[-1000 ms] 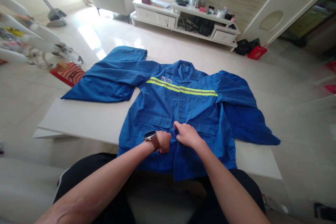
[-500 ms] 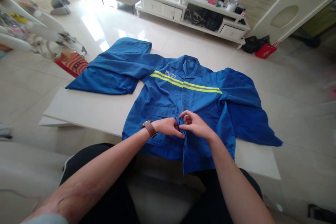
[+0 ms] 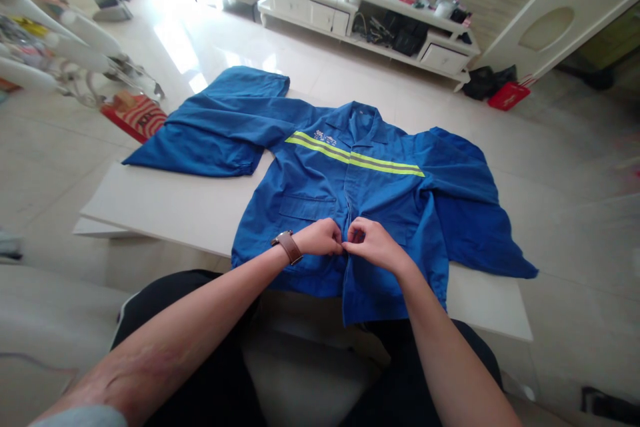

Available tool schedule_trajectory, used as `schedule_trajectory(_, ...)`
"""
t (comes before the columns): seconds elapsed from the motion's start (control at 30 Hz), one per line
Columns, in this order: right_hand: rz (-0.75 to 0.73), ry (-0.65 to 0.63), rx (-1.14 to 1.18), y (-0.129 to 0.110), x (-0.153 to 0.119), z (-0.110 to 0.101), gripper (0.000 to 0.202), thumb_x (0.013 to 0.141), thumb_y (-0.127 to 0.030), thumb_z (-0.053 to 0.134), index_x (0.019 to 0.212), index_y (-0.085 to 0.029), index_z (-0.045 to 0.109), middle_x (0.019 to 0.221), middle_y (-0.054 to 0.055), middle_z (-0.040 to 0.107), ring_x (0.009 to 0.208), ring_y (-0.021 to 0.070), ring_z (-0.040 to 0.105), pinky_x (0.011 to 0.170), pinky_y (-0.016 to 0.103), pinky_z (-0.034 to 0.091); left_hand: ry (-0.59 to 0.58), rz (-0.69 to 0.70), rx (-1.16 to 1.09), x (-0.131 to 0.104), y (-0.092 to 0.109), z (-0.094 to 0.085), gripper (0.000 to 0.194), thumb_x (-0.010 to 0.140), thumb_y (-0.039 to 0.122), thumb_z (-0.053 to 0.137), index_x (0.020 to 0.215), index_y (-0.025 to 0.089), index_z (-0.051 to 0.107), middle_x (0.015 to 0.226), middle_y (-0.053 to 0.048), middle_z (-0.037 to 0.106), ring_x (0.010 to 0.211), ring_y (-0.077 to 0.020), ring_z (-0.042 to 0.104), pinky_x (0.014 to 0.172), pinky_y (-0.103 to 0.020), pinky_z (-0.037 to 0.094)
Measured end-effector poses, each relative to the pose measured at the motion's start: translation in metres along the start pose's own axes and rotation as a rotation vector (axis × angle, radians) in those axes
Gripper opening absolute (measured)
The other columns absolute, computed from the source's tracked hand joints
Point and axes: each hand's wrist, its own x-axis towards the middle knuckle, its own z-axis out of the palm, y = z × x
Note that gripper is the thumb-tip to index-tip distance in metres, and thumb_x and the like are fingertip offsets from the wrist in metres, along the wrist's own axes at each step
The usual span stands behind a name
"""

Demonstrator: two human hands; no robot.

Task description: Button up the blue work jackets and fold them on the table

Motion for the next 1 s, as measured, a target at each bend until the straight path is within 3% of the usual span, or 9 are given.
schedule_trajectory(0.1,0.010,-0.052,-0.077,0.003,-0.004,0.001,0.007,0.070,-0.020,0.071,0.076,-0.019,0.067,0.089,0.000,0.061,0.076,0.0137,0.056,0.069,0.025,0.040,0.001,0.010,-0.003,0.000,0.000,0.001,0.013,0.070,0.027,0.066,0.070,0.015,0.073,0.064,-0.002,0.070,0.065,-0.0167,0.066,0.057,-0.024,0.044)
schedule_trajectory(0.23,-0.001,-0.115,-0.196,0.005,-0.006,0.000,0.006,0.076,-0.018,0.062,0.071,-0.019,0.063,0.088,0.000,0.057,0.076,0.0134,0.053,0.071,0.025,0.038,0.039,-0.023,-0.031,0.001,0.002,0.001,0.012,0.071,0.025,0.066,0.069,0.015,0.072,0.063,-0.002,0.070,0.063,-0.0161,0.066,0.057,-0.023,0.045)
schedule_trajectory(0.43,-0.071,-0.270,-0.084,0.010,-0.002,-0.008,0.008,0.071,-0.014,0.054,0.073,-0.019,0.060,0.076,-0.002,0.056,0.072,0.0138,0.049,0.066,0.025,0.034,0.060,-0.037,0.063,-0.006,0.019,-0.006,0.018,0.064,0.016,0.070,0.081,0.015,0.076,0.069,-0.001,0.073,0.065,-0.0164,0.066,0.058,-0.022,0.046)
schedule_trajectory(0.57,-0.021,-0.187,-0.158,0.012,0.000,-0.008,0.011,0.071,-0.015,0.053,0.074,-0.020,0.061,0.073,-0.002,0.059,0.071,0.0147,0.051,0.067,0.026,0.033,0.104,-0.005,0.128,-0.013,0.027,-0.010,0.019,0.066,0.016,0.070,0.083,0.016,0.078,0.073,-0.002,0.074,0.070,-0.0167,0.066,0.061,-0.022,0.046)
schedule_trajectory(0.77,0.043,-0.056,-0.298,0.004,0.001,0.004,0.013,0.075,-0.014,0.049,0.075,-0.021,0.060,0.078,0.001,0.065,0.072,0.0161,0.051,0.065,0.027,0.030,0.088,0.011,0.012,-0.009,0.016,-0.009,0.020,0.068,0.019,0.071,0.086,0.013,0.078,0.073,-0.002,0.074,0.071,-0.0169,0.066,0.061,-0.023,0.046)
schedule_trajectory(0.9,0.033,-0.087,-0.253,0.001,0.002,0.005,0.012,0.075,-0.013,0.050,0.076,-0.021,0.059,0.076,0.001,0.063,0.070,0.0155,0.050,0.065,0.026,0.032,0.091,0.011,-0.066,-0.006,0.008,-0.007,0.021,0.068,0.020,0.070,0.086,0.012,0.078,0.071,-0.001,0.073,0.068,-0.0158,0.064,0.058,-0.023,0.044)
schedule_trajectory(1.0,0.014,-0.140,-0.146,0.001,0.002,0.001,0.002,0.079,-0.021,0.059,0.077,-0.020,0.060,0.074,-0.001,0.062,0.070,0.0145,0.052,0.064,0.025,0.033,0.102,0.019,-0.059,-0.007,0.005,-0.008,0.023,0.068,0.022,0.069,0.087,0.012,0.078,0.071,-0.001,0.072,0.065,-0.0151,0.063,0.055,-0.023,0.042)
